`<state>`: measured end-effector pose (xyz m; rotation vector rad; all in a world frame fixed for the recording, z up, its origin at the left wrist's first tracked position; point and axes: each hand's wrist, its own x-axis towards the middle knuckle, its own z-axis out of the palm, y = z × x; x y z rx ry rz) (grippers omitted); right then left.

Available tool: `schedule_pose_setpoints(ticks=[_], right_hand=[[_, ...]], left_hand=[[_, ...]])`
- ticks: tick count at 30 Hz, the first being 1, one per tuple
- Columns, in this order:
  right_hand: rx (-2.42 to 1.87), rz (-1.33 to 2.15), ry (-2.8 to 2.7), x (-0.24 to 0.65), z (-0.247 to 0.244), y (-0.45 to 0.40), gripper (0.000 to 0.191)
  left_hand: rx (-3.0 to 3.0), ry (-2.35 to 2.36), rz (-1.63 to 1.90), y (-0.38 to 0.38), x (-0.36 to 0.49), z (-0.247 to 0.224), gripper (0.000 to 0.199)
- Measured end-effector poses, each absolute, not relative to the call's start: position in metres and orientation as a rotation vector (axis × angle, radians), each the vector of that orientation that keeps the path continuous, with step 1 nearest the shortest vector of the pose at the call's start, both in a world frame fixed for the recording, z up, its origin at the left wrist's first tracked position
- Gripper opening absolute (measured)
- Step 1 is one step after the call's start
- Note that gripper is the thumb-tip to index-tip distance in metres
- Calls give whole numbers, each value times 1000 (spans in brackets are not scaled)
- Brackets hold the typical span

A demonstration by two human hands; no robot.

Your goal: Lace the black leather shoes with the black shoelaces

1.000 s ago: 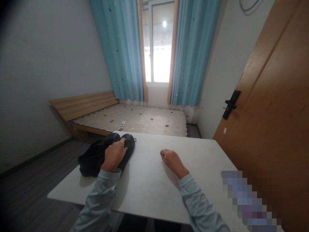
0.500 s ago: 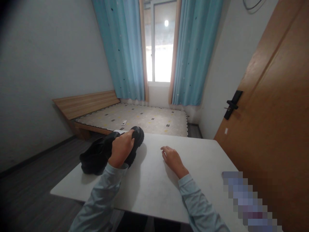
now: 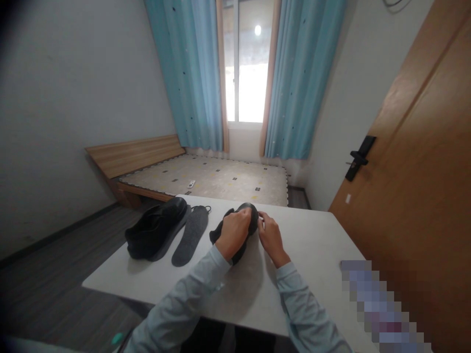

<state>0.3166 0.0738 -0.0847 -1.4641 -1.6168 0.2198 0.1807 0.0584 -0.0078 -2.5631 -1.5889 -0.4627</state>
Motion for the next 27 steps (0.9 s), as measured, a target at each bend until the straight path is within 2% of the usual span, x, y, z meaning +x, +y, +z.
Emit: schedule_pose_setpoints(ticks=[9, 19, 27], right_hand=[[-1466, 248, -1549, 322, -85, 73, 28], [-1449, 417, -1368, 328, -81, 78, 27], [-1301, 625, -1219, 335, -84, 87, 37]], left_hand=[[-2557, -1622, -563, 53, 224, -34, 26], [-2649, -1635, -513, 50, 228, -27, 29], [-2915, -1313, -583, 50, 218, -30, 41]])
